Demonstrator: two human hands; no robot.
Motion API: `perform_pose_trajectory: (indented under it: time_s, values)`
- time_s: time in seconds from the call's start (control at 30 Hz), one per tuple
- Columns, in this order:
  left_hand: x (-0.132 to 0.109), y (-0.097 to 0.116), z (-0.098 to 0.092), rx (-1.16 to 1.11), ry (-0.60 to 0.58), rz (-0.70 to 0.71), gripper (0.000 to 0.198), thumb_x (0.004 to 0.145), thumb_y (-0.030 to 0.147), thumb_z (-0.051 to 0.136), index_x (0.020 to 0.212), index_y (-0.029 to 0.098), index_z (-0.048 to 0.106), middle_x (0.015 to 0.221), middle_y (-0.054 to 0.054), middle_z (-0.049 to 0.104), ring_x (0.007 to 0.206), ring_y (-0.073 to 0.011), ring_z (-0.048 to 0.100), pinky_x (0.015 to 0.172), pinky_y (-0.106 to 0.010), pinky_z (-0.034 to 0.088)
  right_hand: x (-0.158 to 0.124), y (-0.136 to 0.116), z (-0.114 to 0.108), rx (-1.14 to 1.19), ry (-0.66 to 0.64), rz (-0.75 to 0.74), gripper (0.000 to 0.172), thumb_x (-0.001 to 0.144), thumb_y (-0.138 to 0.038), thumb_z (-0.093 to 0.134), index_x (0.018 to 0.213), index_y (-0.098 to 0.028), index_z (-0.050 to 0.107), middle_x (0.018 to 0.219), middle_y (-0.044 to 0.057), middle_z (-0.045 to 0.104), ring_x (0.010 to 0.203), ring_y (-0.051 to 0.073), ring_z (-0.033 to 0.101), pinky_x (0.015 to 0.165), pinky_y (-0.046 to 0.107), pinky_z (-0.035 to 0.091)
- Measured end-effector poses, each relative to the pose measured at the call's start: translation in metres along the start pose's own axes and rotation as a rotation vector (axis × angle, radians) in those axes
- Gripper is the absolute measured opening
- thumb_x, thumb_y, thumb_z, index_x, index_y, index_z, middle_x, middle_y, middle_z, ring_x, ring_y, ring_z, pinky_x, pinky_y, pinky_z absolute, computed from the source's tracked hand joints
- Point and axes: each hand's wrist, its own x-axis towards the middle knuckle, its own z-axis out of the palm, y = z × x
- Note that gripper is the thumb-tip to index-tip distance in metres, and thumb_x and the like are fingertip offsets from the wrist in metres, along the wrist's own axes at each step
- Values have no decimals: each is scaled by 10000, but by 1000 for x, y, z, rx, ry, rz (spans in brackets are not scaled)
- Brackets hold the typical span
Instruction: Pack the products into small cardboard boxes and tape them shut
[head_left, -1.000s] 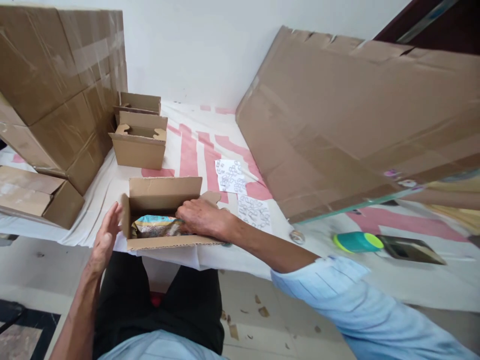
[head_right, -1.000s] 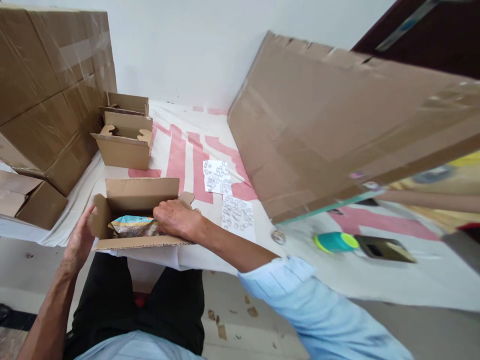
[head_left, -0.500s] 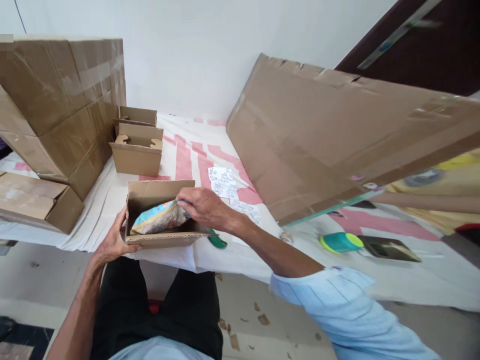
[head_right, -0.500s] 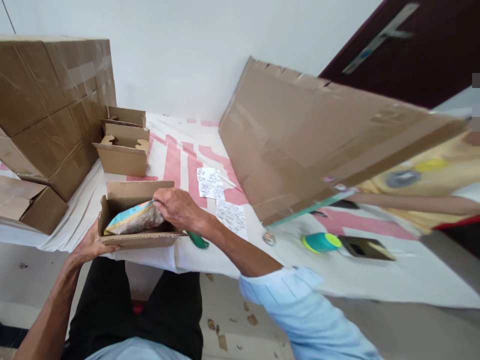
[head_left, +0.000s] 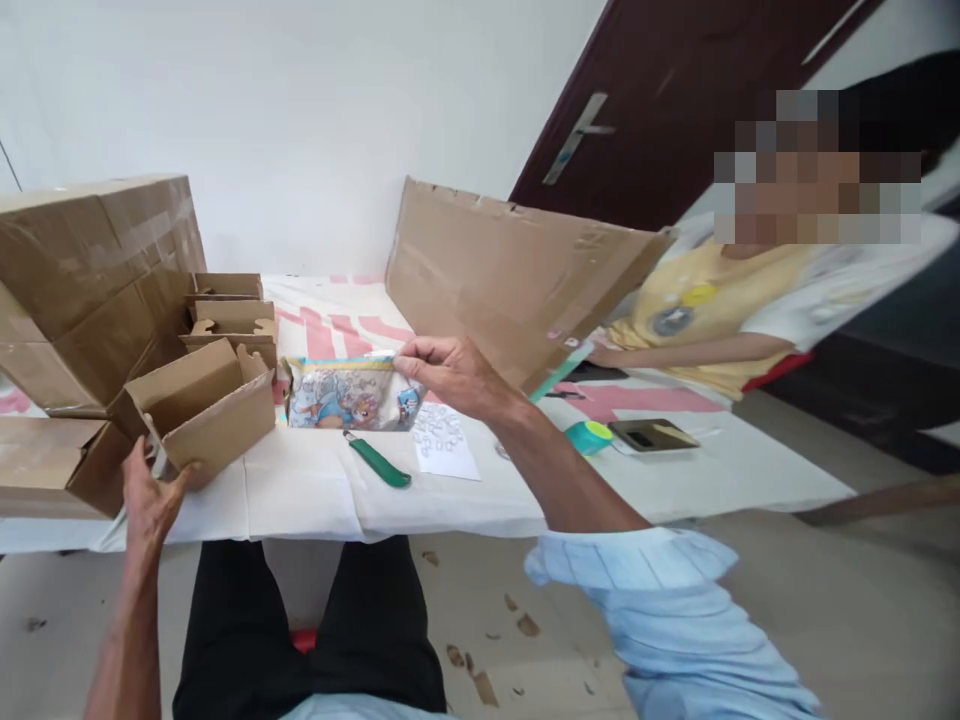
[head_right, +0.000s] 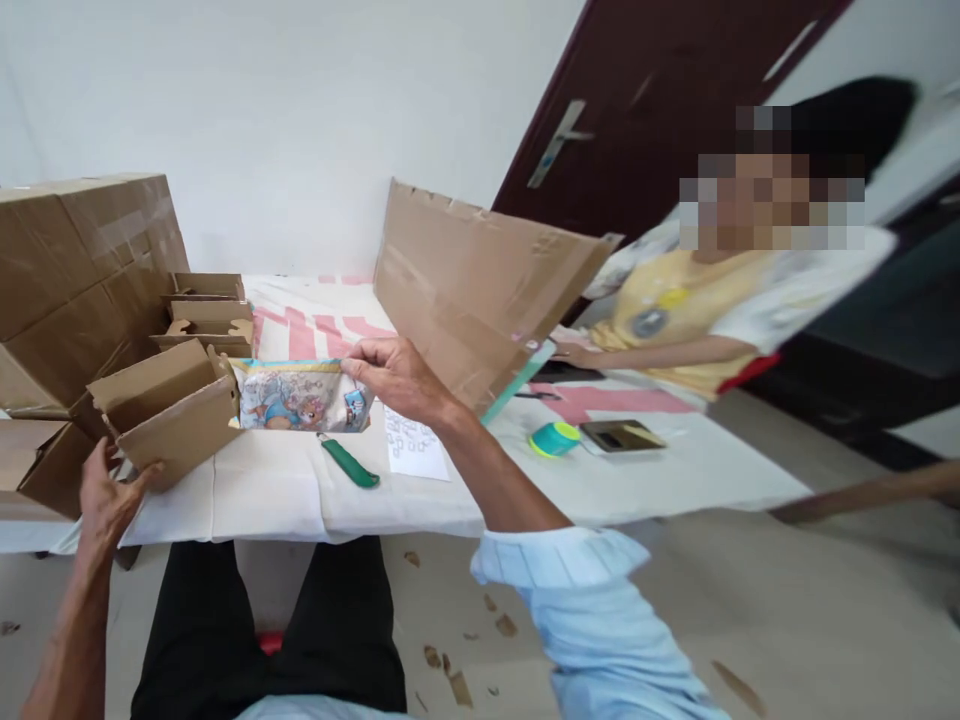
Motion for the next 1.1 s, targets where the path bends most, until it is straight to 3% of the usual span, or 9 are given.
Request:
perform_pose_trajectory:
  time_s: [0.07, 0.13, 0.27, 0.37, 0.47, 0.57, 0.67, 0.83, 1.1]
  values:
    - [-26, 16, -3, 106, 205, -32, 749, 832, 569, 801, 1420, 156, 589, 1289, -185, 629, 1330, -431, 602, 1157, -681, 478, -11, 13, 7, 42, -42, 48, 419, 808, -590, 719, 706, -188, 656, 659, -9, 560, 637, 128, 465, 592, 277, 380]
    - [-49, 36, 1, 11, 174, -50, 602, 862, 597, 761, 1292, 187, 663, 1171, -139, 680, 1120, -361, 706, 994, -574, 600, -20, 23, 18, 79, -83, 86, 423, 792, -591, 736, 701, -184, 667, 652, -12, 572, 635, 126, 471, 595, 274, 388]
    - [-70, 73, 27, -450, -386, -103, 827, 740, 664, 853, 1391, 207, 628, 1293, -179, 739, 1147, -374, 741, 872, -469, 632, -36, 37, 48, 186, -171, 182, 460, 755, -631, 773, 711, -181, 690, 633, -17, 592, 619, 127, 502, 589, 270, 418]
    - [-72, 85, 51, -632, -605, -152, 918, 664, 625, 930, 1423, 202, 634, 1285, -171, 770, 1220, -400, 723, 915, -461, 622, -44, 48, 72, 279, -221, 255, 510, 717, -663, 826, 713, -173, 683, 610, -27, 583, 582, 113, 492, 567, 263, 417]
    - [-76, 83, 68, -639, -560, -257, 628, 686, 592, 937, 1119, 172, 761, 949, -98, 811, 914, -315, 771, 838, -419, 620, -55, 66, 93, 402, -175, 301, 592, 727, -733, 833, 724, -162, 679, 625, -24, 589, 581, 101, 490, 569, 253, 422]
    - [-82, 73, 76, -706, -424, -353, 522, 659, 572, 955, 906, 158, 755, 796, -56, 776, 725, -232, 725, 726, -359, 608, -71, 86, 113, 626, -84, 330, 668, 745, -798, 817, 931, -162, 738, 811, 21, 707, 728, 138, 632, 686, 268, 529]
    - [-84, 63, 80, -771, -339, -425, 572, 617, 563, 984, 939, 144, 766, 856, -66, 797, 742, -216, 729, 674, -317, 609, -90, 105, 137, 767, -117, 346, 690, 663, -735, 925, 1064, -199, 754, 995, 53, 775, 921, 200, 721, 805, 312, 601]
    - [-82, 52, 82, -750, -414, -477, 655, 630, 607, 983, 1043, 133, 796, 1009, -110, 822, 851, -246, 760, 658, -296, 625, -109, 128, 169, 807, -45, 479, 622, 624, -663, 977, 991, -197, 788, 918, 49, 790, 833, 224, 740, 709, 348, 644]
    - [-80, 31, 89, -778, -476, -505, 645, 607, 570, 1002, 1034, 130, 803, 952, -90, 804, 813, -234, 749, 651, -295, 626, -117, 142, 172, 887, -4, 567, 600, 632, -645, 982, 1004, -208, 805, 1015, 82, 822, 967, 274, 783, 785, 365, 667]
